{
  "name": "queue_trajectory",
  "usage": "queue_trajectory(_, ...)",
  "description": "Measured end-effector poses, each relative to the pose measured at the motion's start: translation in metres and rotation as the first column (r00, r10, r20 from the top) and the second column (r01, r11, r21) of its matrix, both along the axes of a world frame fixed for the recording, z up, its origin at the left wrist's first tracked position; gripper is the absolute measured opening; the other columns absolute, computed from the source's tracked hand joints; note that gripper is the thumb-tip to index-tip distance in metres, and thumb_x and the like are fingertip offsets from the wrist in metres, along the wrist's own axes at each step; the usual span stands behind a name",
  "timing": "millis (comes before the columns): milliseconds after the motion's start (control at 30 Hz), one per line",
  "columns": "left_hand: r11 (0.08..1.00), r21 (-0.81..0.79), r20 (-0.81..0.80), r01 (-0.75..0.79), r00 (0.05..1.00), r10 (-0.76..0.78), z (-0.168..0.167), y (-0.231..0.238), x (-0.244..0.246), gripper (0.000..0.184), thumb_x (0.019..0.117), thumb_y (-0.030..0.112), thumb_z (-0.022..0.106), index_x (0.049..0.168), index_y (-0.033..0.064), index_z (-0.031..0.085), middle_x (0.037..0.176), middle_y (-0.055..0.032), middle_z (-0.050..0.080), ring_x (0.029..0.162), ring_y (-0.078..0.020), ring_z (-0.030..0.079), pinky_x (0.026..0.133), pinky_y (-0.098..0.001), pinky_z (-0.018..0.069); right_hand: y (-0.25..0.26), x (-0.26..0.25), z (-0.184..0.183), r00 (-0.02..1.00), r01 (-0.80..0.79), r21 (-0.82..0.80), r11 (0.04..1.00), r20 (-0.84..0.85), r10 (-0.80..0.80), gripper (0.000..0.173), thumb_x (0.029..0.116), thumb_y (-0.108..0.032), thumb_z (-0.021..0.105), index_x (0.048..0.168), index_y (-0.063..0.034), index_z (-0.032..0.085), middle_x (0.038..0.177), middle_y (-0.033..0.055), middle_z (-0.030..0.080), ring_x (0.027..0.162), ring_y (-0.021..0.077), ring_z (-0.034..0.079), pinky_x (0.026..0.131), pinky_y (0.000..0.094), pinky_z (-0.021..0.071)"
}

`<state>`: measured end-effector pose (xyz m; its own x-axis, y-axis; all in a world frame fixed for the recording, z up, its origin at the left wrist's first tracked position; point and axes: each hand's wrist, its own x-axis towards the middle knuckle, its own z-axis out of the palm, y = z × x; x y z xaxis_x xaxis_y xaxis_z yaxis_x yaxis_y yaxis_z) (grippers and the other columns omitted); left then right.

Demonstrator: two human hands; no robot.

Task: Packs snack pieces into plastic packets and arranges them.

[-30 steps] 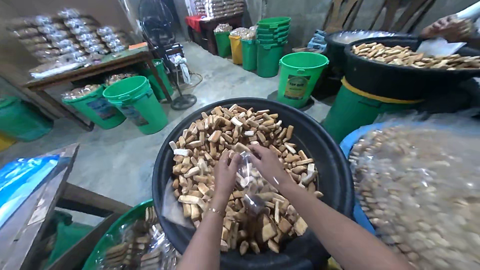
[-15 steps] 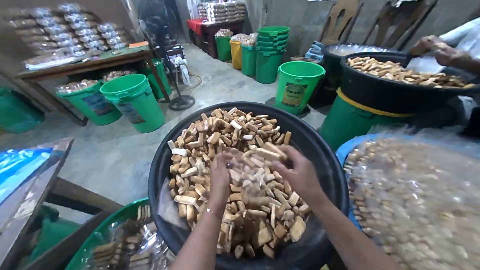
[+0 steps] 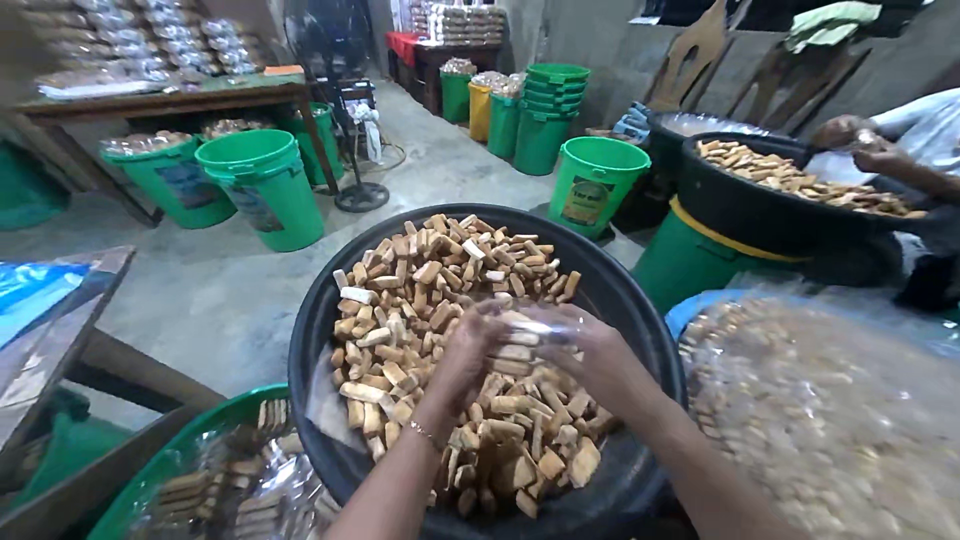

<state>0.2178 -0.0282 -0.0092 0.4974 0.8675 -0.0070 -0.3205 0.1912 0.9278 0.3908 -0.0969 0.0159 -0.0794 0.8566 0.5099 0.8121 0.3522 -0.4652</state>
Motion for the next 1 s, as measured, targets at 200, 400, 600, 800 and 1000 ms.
queue_trajectory(200,0.99,-0.129,0.117,0.06,0.992,-0.045,-0.005,-0.005,0.01,0.025,0.1075,0.012,0.046,0.129,0.0025,0.055,0.096,-0.0032,0.068,0.081,-0.0103,0.068,0.076,-0.0288,0.059,-0.008,0.009,0.031,0.98,-0.071,-0.503,0.862,0.125,0.153,0.051,0.1078,-0.01,0.043,0.159,-0.0155,0.04,0.125,0.0261,0.067,0.103,0.0461,0.069,0.089,0.0649,0.0524)
queue_trajectory(400,0.964,-0.061,0.092,-0.259,0.96,0.264,0.018,0.024,-0.031,0.025,0.1078,0.012,0.044,0.126,0.0021,0.057,0.089,-0.0053,0.07,0.074,-0.0116,0.068,0.068,-0.0285,0.0596,0.035,-0.005,0.006,0.973,-0.176,-0.215,0.96,-0.186,0.137,0.045,0.1062,-0.016,0.041,0.15,-0.0089,0.052,0.097,0.0094,0.068,0.076,0.0157,0.063,0.071,0.0369,0.0546)
queue_trajectory(600,0.665,-0.125,0.316,-0.736,0.606,0.73,0.021,0.061,-0.085,0.029,0.1114,0.024,0.037,0.13,0.0122,0.056,0.104,-0.0015,0.068,0.086,-0.0106,0.069,0.072,-0.028,0.0603,0.143,-0.043,-0.02,0.981,-0.092,-0.505,0.858,0.103,0.166,0.035,0.1049,-0.009,0.051,0.137,-0.0005,0.061,0.136,0.0229,0.061,0.129,0.0371,0.057,0.111,0.0523,0.0441)
queue_trajectory(800,0.651,-0.292,0.451,-0.701,0.5,0.74,0.013,0.068,-0.087,0.037,0.1128,0.03,0.03,0.112,0.0073,0.059,0.085,-0.0027,0.068,0.071,-0.0098,0.069,0.062,-0.0259,0.0611,0.244,-0.088,-0.06,0.9,-0.032,-0.483,0.875,0.367,0.236,0.046,0.1013,0.003,0.047,0.147,0.0011,0.048,0.156,0.0253,0.042,0.144,0.0456,0.04,0.114,0.0612,0.0369)
queue_trajectory(1000,0.642,-0.363,0.448,-0.675,0.478,0.756,0.02,0.065,-0.08,0.032,0.1119,0.029,0.034,0.109,0.0091,0.06,0.084,-0.0024,0.067,0.073,-0.0103,0.069,0.063,-0.026,0.061,0.238,-0.085,-0.045,0.852,0.025,-0.566,0.824,0.443,0.279,0.038,0.1026,-0.01,0.051,0.139,-0.0039,0.061,0.146,0.0283,0.05,0.138,0.0498,0.043,0.109,0.0702,0.0319)
